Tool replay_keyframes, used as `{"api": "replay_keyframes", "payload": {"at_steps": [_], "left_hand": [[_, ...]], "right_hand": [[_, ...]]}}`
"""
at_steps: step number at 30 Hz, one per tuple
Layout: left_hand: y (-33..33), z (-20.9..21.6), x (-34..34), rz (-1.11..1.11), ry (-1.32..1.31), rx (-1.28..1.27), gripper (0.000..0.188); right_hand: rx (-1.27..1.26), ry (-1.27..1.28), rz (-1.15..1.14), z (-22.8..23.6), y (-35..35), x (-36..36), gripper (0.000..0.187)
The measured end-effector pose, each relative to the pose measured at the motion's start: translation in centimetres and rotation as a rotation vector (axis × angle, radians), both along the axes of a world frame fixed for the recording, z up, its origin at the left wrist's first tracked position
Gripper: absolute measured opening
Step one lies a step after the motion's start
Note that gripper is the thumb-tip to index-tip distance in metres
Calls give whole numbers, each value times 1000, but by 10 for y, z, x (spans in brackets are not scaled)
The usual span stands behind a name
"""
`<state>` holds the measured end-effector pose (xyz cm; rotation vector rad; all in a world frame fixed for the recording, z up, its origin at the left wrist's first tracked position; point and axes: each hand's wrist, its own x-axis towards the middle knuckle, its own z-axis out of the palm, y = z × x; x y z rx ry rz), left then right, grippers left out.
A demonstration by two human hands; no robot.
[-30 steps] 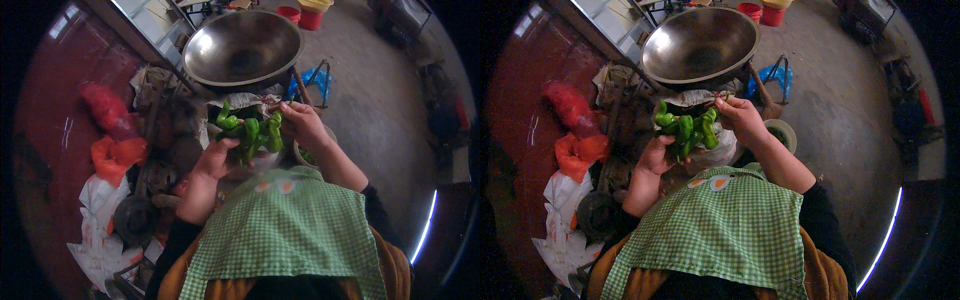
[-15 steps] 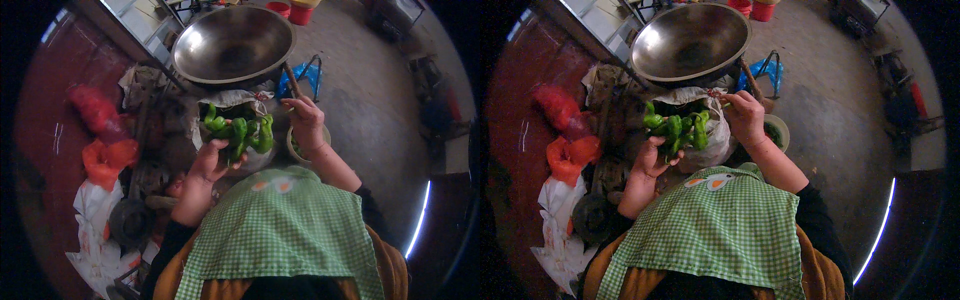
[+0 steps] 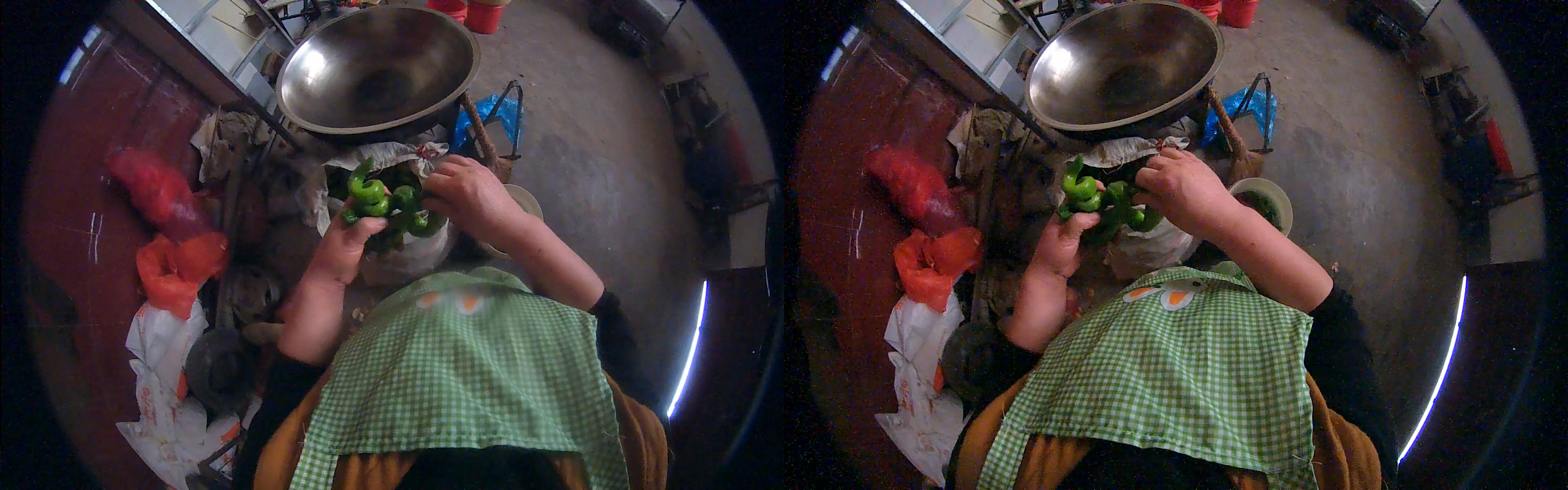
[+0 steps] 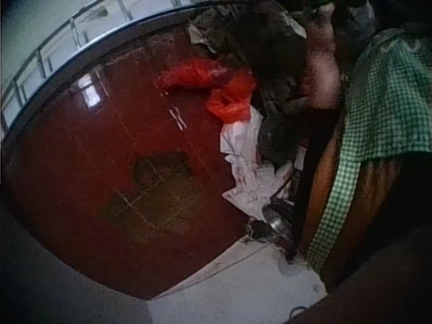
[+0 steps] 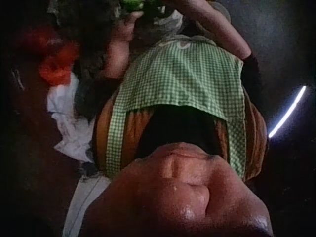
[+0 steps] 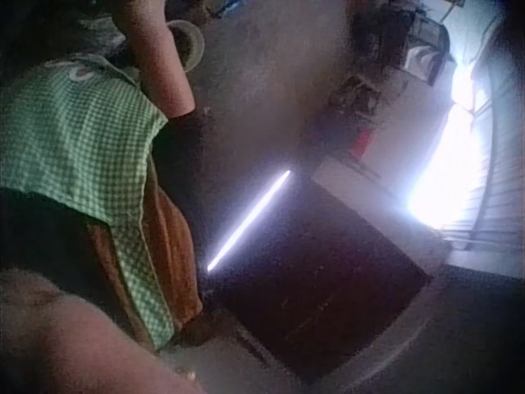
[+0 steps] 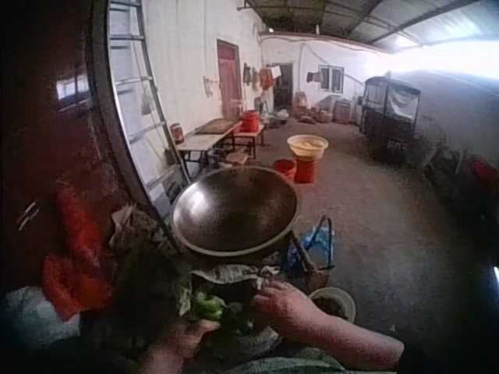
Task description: The person repeatedly reaches into a large sack, pulls out green and red peppers, and places them into a small white bowl. The person handles the peppers one at a time, occasionally adjusting the sack opening.
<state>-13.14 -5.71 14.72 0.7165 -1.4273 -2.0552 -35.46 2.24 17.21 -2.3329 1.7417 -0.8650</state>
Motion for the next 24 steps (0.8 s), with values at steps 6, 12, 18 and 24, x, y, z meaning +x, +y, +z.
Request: {"api": "replay_keyframes", "payload": {"at_steps": [6, 12, 18, 24], "left_hand": [[9, -3, -9, 100, -27, -19, 46], [5, -7, -8, 79, 60, 58, 43], [0, -5, -1, 13, 150, 133, 43], [-1, -14, -3, -69, 230, 263, 46]], "right_hand": [[-121, 47, -228, -14, -1, 17, 16], [113, -559, -303, -22, 8, 20, 15], [309, -1298, -98, -24, 19, 22, 19], [401, -1538, 27, -30, 30, 19, 20]]}}
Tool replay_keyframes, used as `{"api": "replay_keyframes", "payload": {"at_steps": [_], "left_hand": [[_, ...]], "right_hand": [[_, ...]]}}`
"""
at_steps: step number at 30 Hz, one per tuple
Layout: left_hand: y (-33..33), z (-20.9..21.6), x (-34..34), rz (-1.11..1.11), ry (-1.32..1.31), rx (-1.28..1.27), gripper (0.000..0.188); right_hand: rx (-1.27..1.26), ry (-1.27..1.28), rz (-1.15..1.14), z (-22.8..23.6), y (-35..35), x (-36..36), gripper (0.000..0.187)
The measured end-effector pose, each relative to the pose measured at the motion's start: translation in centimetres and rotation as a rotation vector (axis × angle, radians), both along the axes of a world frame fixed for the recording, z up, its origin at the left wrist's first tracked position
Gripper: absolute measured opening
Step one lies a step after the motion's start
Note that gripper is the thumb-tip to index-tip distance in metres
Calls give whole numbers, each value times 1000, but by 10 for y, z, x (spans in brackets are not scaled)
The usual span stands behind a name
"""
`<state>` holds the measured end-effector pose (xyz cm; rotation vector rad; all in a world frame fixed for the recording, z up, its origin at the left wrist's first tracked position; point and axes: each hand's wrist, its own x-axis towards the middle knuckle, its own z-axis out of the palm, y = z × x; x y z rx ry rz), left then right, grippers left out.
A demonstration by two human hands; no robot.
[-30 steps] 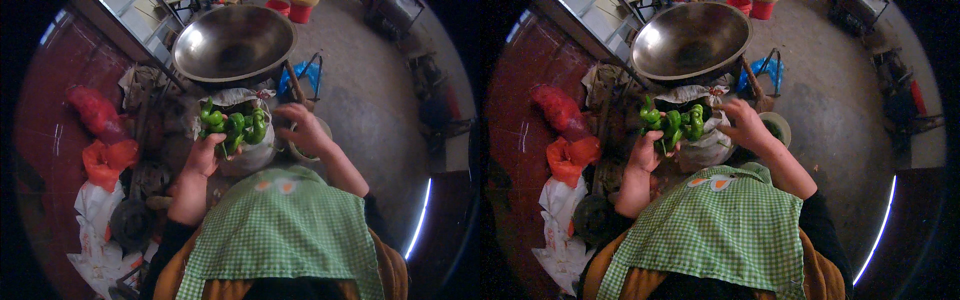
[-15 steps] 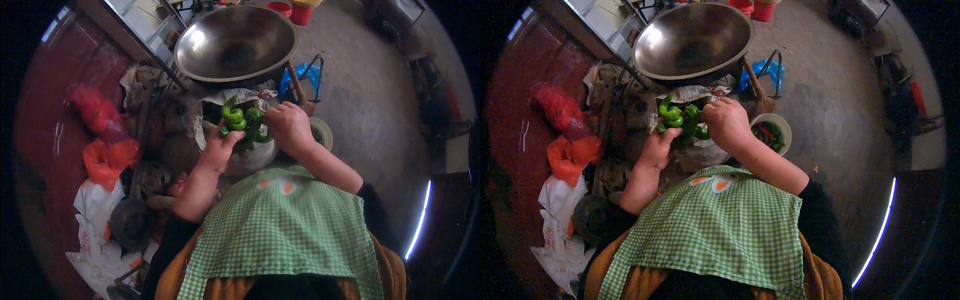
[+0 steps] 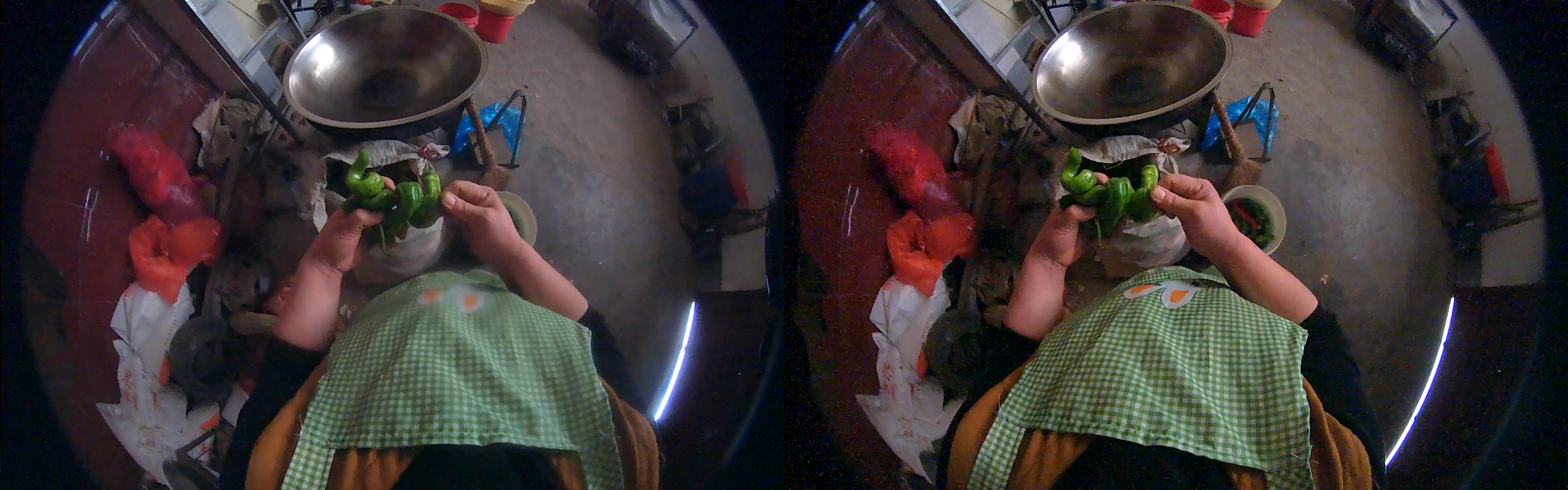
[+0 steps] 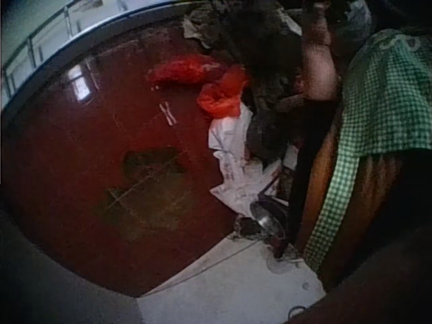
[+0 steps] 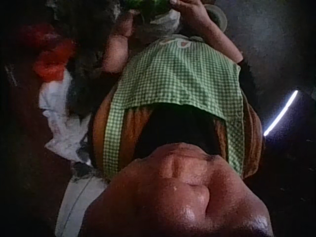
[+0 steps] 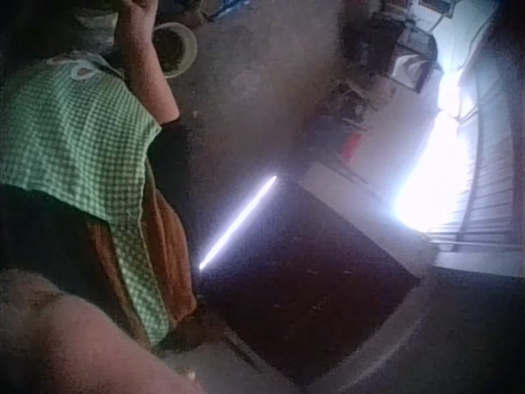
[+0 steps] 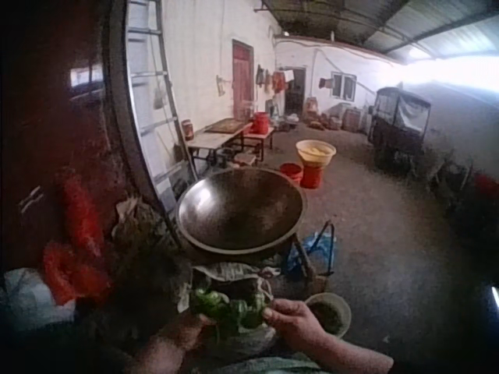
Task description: The person repeatedly reaches into a large sack, pulls out green and red peppers, and places them into a small white bowl. The person handles the peppers one at a time, occasionally adjusting the sack opening.
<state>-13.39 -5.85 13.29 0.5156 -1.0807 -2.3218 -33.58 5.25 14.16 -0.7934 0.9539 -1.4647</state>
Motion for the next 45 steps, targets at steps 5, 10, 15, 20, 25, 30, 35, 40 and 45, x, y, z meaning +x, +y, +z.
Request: {"api": "replay_keyframes", "payload": {"at_steps": [5, 10, 15, 20, 25, 30, 35, 40, 45], "left_hand": [[-5, -9, 4, -53, 5, 97, 47], [-11, -12, 8, -100, 41, 192, 48], [-18, -5, 5, -56, -56, 240, 44], [-10, 5, -8, -2, -186, 138, 39], [-2, 7, -25, 9, -13, 265, 34], [3, 4, -31, 112, -137, 270, 34], [-1, 4, -30, 294, -181, 237, 33], [0, -1, -29, 275, -90, 161, 36], [4, -13, -40, 476, -169, -232, 40]], "right_hand": [[-61, -228, -3, -5, 4, -8, 18], [95, 173, -122, -14, 12, -31, 19], [63, 1312, 119, -23, 15, -24, 19], [-319, 1267, -242, 13, -4, -3, 24], [-608, 1542, -92, 32, -18, 24, 34], [-548, 1412, -153, 19, -22, 30, 23], [-366, 923, -241, 16, -15, 28, 14], [-120, 659, -183, 17, -6, 20, 16], [-209, 1281, -230, 12, -11, 19, 17]]}}
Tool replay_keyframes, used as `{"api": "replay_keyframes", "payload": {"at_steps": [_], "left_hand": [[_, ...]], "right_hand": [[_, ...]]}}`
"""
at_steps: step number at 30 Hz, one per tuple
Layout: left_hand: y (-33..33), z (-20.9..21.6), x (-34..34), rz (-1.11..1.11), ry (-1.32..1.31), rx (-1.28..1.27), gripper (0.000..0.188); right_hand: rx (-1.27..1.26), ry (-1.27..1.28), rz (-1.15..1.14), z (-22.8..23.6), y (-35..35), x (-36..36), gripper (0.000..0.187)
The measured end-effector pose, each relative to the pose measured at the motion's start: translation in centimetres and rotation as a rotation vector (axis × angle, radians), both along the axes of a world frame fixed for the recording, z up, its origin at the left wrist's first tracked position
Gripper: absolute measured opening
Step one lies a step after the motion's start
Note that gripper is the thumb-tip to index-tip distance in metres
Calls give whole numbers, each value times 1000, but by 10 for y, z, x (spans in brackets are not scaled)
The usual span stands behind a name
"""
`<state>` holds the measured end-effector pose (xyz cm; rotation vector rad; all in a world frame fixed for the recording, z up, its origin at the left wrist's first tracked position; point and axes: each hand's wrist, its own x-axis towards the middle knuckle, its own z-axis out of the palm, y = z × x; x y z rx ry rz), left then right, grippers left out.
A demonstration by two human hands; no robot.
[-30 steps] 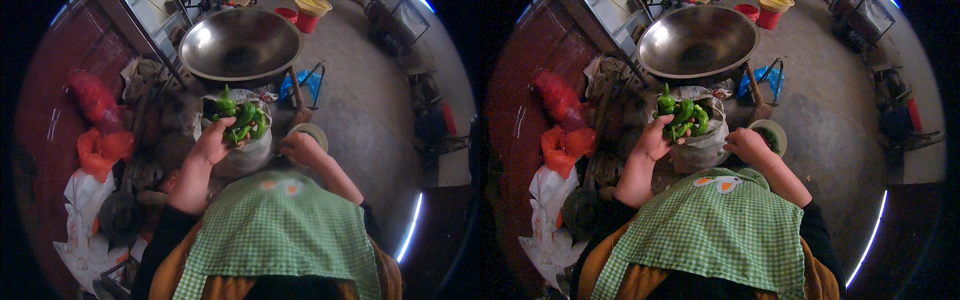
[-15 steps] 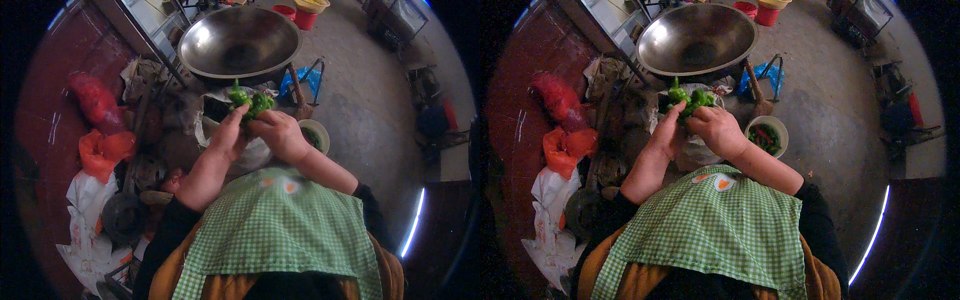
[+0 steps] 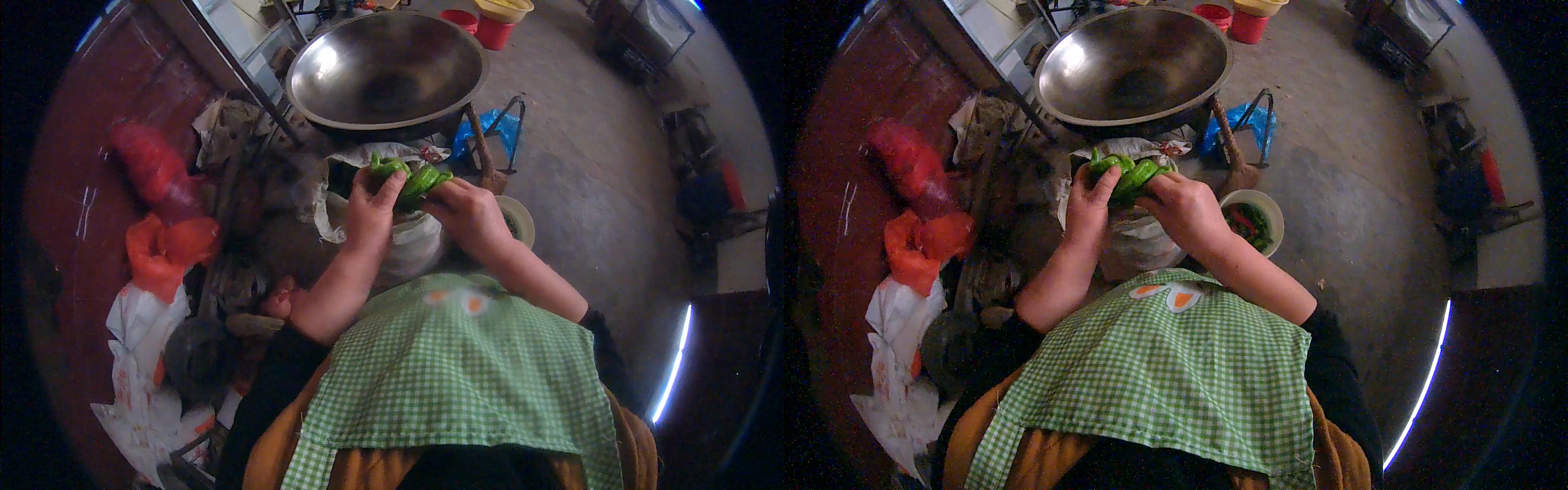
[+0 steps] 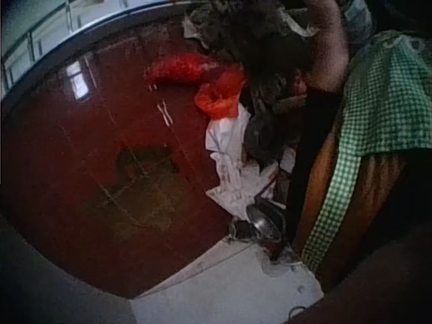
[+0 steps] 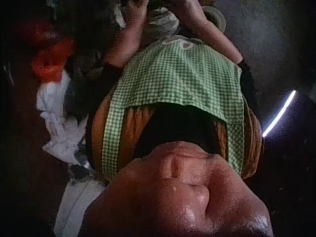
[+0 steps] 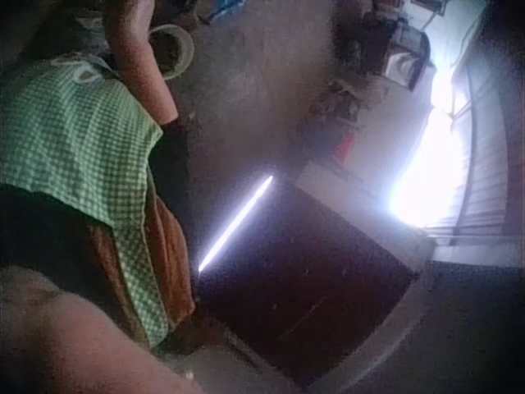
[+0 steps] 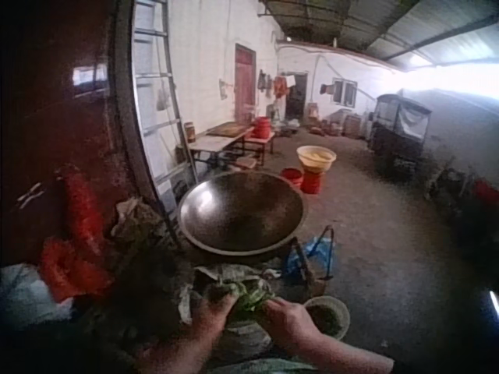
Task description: The person repeatedly reaches into a large sack, pulls out green and red peppers, and places them into a small white bowl. The person handles the peppers one at a time, occasionally adjusting the sack opening.
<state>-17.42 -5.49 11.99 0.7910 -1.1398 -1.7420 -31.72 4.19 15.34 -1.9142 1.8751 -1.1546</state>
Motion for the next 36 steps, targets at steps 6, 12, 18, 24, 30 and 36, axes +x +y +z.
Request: {"api": "replay_keyframes", "payload": {"at_steps": [6, 12, 18, 24, 30, 36], "left_hand": [[5, 0, -3, 58, -20, -229, 41], [8, 4, 0, 119, -284, -549, 55], [17, -4, -7, 196, -381, -906, 58], [5, -26, -31, -97, -61, -177, 51], [32, -64, -96, -395, -282, -211, 54], [62, -69, -168, -611, -443, -666, 56]], "right_hand": [[152, 167, -36, -6, -2, 6, 19], [252, 200, -131, -9, -1, 22, 16], [460, 278, -140, -32, 8, 7, 19], [639, 254, 59, -113, 47, -33, 26], [900, -20, 20, -168, 125, -66, 25], [807, -182, -216, -183, 184, -114, 25]]}}
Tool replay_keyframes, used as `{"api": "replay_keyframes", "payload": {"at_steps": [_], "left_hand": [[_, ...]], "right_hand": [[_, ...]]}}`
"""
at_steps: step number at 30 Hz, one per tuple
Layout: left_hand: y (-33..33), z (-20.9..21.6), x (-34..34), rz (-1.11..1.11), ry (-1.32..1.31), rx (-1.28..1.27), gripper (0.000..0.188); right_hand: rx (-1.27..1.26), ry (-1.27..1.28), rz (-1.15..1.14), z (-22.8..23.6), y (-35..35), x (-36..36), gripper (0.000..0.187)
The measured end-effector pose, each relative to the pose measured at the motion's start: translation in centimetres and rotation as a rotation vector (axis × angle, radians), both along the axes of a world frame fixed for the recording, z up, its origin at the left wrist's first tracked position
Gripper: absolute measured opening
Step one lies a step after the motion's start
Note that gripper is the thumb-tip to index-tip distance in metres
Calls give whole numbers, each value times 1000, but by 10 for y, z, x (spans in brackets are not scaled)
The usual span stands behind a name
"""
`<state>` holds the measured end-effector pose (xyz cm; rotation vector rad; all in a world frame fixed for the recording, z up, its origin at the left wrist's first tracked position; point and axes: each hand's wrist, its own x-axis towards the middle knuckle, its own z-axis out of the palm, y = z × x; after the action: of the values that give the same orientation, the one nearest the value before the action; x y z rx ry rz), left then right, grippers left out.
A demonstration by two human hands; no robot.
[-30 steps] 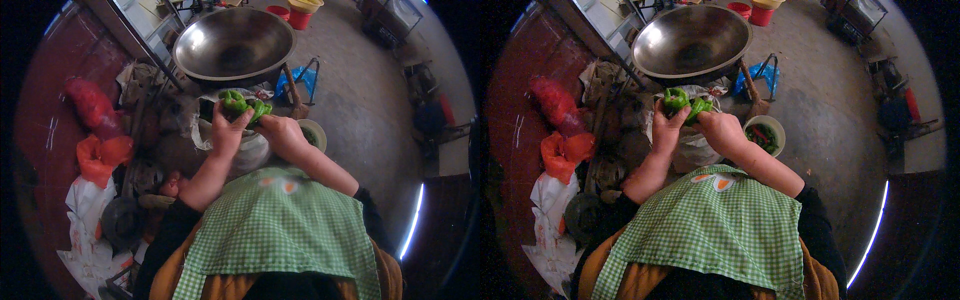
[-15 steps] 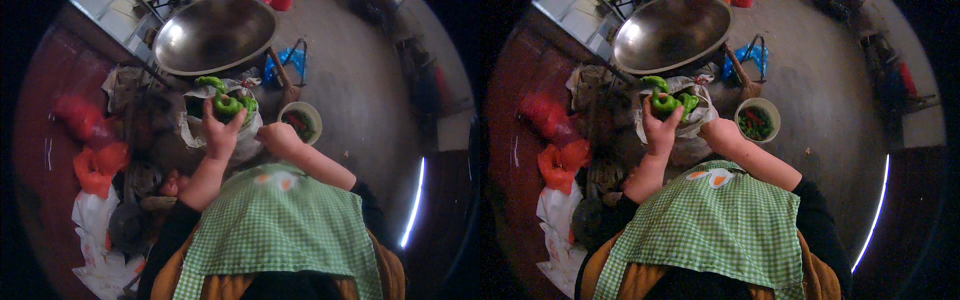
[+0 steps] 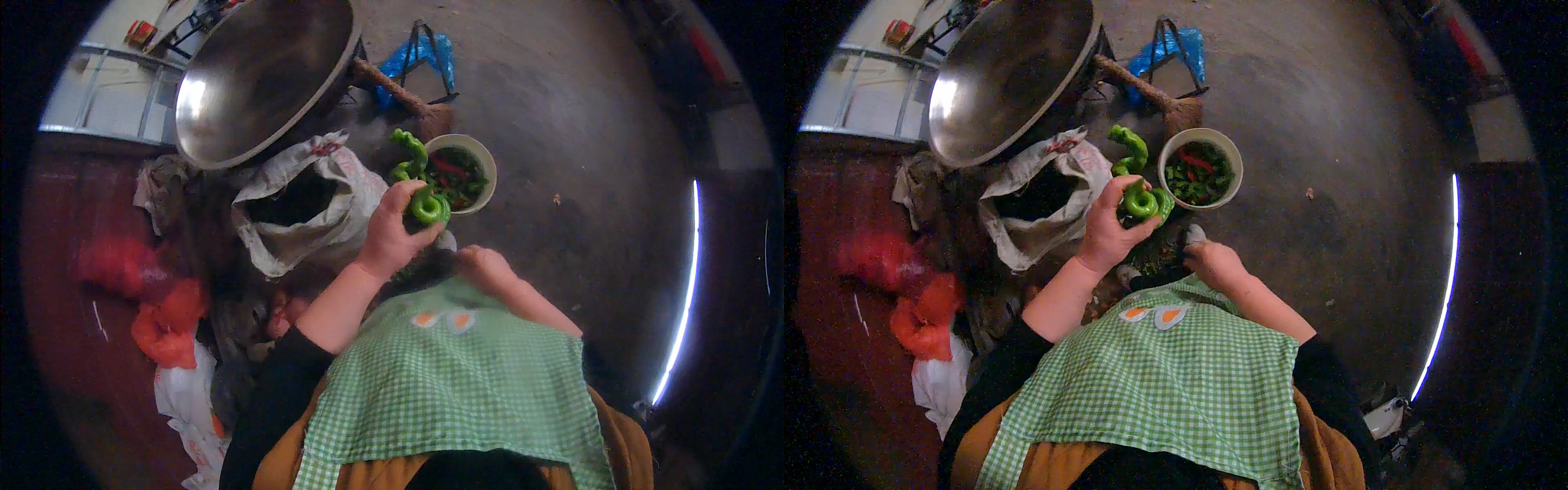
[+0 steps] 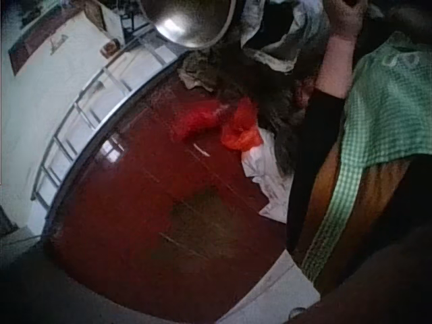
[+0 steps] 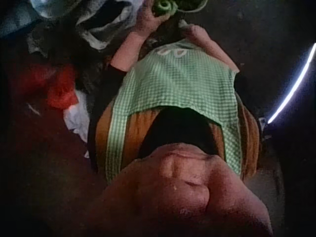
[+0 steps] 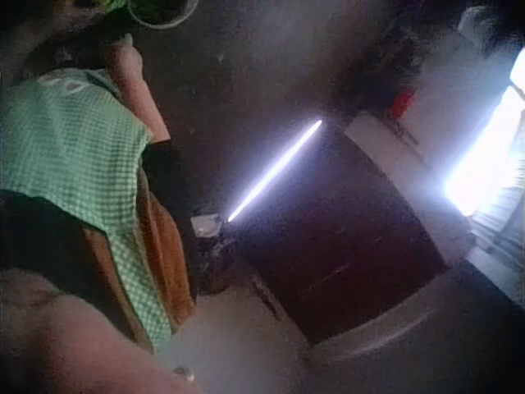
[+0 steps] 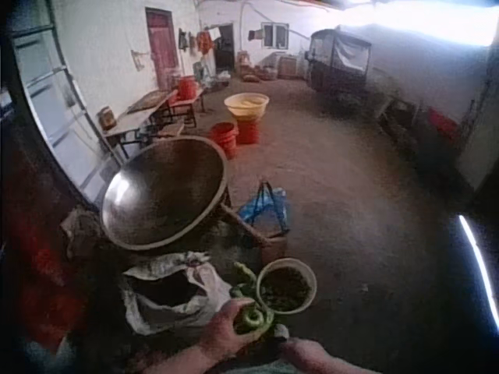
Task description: The person repeatedly reaches into a large sack, pulls out green and red peppers, and places them into a small white bowl. The person handles the peppers one at a time, occasionally adjusting the sack opening.
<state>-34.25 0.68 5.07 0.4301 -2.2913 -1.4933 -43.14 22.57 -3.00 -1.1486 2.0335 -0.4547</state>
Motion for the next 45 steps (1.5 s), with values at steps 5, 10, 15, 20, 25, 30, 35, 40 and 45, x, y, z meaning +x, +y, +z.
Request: {"api": "replay_keyframes", "payload": {"at_steps": [5, 10, 15, 20, 25, 30, 35, 40, 45], "left_hand": [[20, -13, -51, -100, -48, 31, 61], [13, -72, -117, -118, -234, 83, 82], [-30, -126, -110, 193, -579, 10, 69], [-101, -141, -9, 530, -545, -71, 22], [-180, -153, 111, 801, -689, -457, 9], [-249, -210, 172, 464, -943, -420, 18], [-252, -284, 165, 109, -1164, -39, 34], [-235, -305, 119, 167, -1003, -42, 83], [-224, -323, 72, 62, -1064, -99, 93]], "right_hand": [[1, 106, -260, -14, 28, -50, 21], [111, -6, -100, -22, 43, -56, 23], [104, -70, 15, -38, 42, -58, 25], [169, -47, 72, -59, 29, -55, 27], [182, -128, 95, -64, 7, -25, 26], [241, -228, 105, -78, -23, 26, 26], [246, -290, 212, -98, -46, 79, 25], [305, -417, 120, -105, -55, 115, 23], [499, -363, 161, -107, -55, 111, 26]]}}
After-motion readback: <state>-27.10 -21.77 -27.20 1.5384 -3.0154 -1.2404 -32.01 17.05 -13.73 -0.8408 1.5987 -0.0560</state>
